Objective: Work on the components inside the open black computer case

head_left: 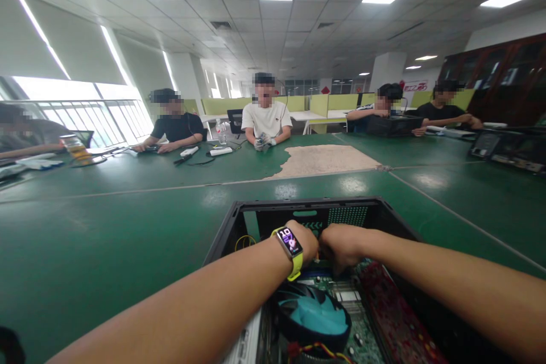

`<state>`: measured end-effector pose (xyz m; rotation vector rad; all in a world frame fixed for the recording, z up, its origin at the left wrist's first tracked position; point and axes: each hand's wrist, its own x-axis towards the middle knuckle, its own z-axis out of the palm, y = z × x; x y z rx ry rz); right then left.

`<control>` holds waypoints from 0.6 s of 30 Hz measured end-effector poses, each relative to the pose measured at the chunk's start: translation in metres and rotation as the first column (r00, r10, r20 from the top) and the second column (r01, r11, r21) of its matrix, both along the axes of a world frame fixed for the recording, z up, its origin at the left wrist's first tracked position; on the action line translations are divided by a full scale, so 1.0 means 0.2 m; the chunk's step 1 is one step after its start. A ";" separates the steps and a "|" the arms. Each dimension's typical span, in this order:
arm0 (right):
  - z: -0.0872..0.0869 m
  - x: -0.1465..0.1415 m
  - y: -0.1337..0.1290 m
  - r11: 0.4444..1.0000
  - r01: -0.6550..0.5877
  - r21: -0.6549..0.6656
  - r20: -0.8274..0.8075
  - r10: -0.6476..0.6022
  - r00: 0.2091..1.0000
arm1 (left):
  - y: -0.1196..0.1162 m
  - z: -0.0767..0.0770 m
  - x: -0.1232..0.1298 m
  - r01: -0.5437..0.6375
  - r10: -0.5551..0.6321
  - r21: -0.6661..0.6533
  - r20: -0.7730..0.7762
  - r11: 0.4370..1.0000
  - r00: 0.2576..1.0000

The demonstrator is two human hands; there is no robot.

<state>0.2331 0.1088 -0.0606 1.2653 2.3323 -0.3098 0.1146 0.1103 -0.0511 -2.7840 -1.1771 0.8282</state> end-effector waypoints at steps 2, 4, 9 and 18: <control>-0.01 -0.01 -0.01 1.000 -0.003 0.029 0.052 0.002 0.999 | 0.00 -0.01 0.00 0.000 0.000 -0.009 -0.041 1.000 0.999; -0.02 -0.01 -0.02 0.995 0.019 0.102 0.063 -0.025 0.998 | 0.00 -0.02 0.00 0.002 -0.003 -0.017 -0.064 1.000 0.998; -0.05 -0.01 -0.03 0.975 0.061 0.213 0.039 -0.071 0.997 | -0.02 -0.01 0.01 0.011 -0.013 -0.025 -0.078 1.000 0.997; -0.06 -0.02 -0.04 0.980 0.025 0.200 0.115 -0.049 0.992 | -0.02 -0.04 0.02 0.060 -0.060 0.008 -0.059 0.998 0.996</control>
